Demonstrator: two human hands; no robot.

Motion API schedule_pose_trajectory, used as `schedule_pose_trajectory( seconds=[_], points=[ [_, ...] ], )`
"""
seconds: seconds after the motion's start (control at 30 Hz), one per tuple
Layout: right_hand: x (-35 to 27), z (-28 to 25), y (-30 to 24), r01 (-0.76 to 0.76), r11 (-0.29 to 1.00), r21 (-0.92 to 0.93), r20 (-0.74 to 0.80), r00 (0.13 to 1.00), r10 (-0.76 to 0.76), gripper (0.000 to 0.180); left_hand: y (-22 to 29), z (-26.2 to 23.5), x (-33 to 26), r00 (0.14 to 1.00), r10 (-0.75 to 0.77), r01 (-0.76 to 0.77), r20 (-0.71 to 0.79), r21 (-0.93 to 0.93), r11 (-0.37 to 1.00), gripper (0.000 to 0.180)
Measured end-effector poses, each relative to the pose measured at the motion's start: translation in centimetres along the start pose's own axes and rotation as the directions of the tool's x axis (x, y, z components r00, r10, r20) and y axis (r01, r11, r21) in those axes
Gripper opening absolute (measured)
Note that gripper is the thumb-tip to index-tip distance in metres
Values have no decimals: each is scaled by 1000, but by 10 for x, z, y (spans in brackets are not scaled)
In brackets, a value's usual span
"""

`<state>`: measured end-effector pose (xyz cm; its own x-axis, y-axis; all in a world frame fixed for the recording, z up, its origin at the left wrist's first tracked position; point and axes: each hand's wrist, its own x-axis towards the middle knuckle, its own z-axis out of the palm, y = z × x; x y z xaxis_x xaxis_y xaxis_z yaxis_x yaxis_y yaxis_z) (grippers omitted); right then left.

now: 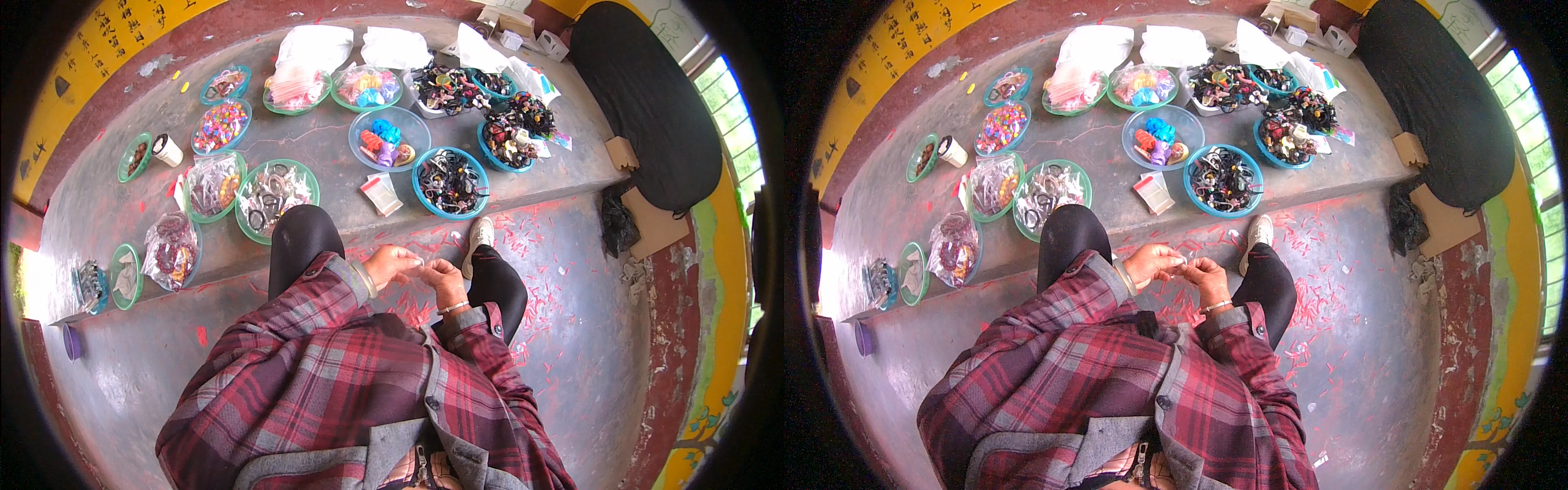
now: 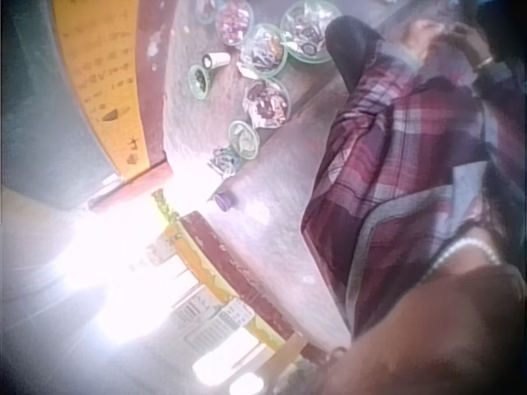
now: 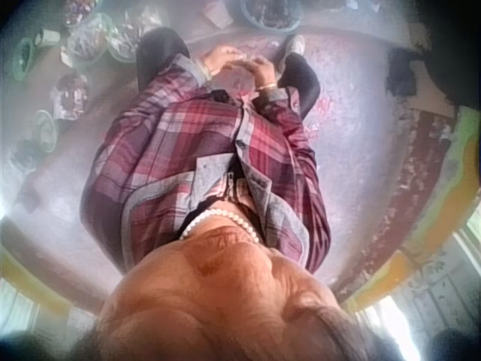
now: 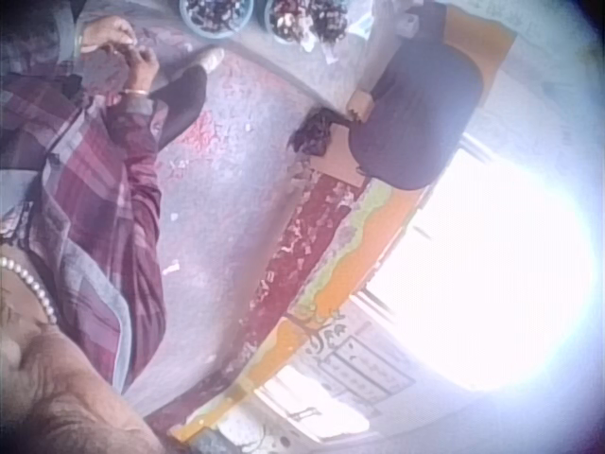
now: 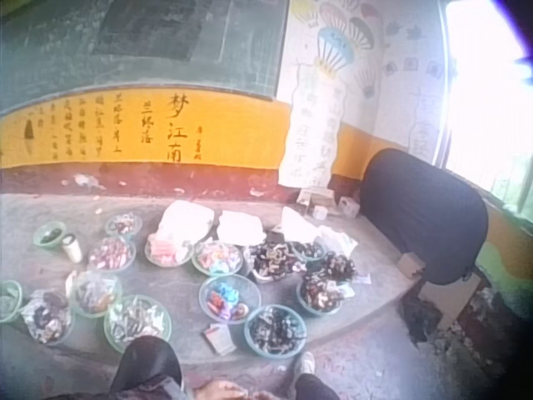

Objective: The person sits on the floor surrounded by bowls of hair accessories and packaging materials. They repeatedly pick up small hair clips, place them into clear plastic bags, and seal the bags. The person handles the items one by one, organizing them into individual packages.

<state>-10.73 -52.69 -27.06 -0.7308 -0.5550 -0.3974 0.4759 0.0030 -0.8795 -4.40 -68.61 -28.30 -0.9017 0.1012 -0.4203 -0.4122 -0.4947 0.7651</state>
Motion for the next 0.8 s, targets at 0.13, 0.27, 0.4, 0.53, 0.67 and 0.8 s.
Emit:
schedule_pose_trajectory(
  seconds=[0.13,0.27,0.4,0.53,0.67,0.8],
  points=[
    [5,-5,7,11,1000,-4,1,1000,-11,10,-2,-4,5,1000,-19,20,16,-71,997,24],
    [5,-4,7,17,999,-48,-23,1000,-19,11,-3,-5,4,1000,-17,17,4,-107,994,25],
    [7,-3,10,132,990,-45,-24,991,-133,10,-6,-8,8,999,13,-8,32,-145,989,24],
    [11,-6,16,192,975,-109,-28,980,-196,9,-2,-4,5,998,52,-47,28,-160,986,24],
    [1,4,2,218,947,-237,-154,954,-258,16,-7,-8,9,997,79,-76,13,-141,987,23],
    [-11,8,-20,519,356,-777,78,641,-763,30,-8,-10,10,994,103,-104,-26,-68,992,22]
  ],
)
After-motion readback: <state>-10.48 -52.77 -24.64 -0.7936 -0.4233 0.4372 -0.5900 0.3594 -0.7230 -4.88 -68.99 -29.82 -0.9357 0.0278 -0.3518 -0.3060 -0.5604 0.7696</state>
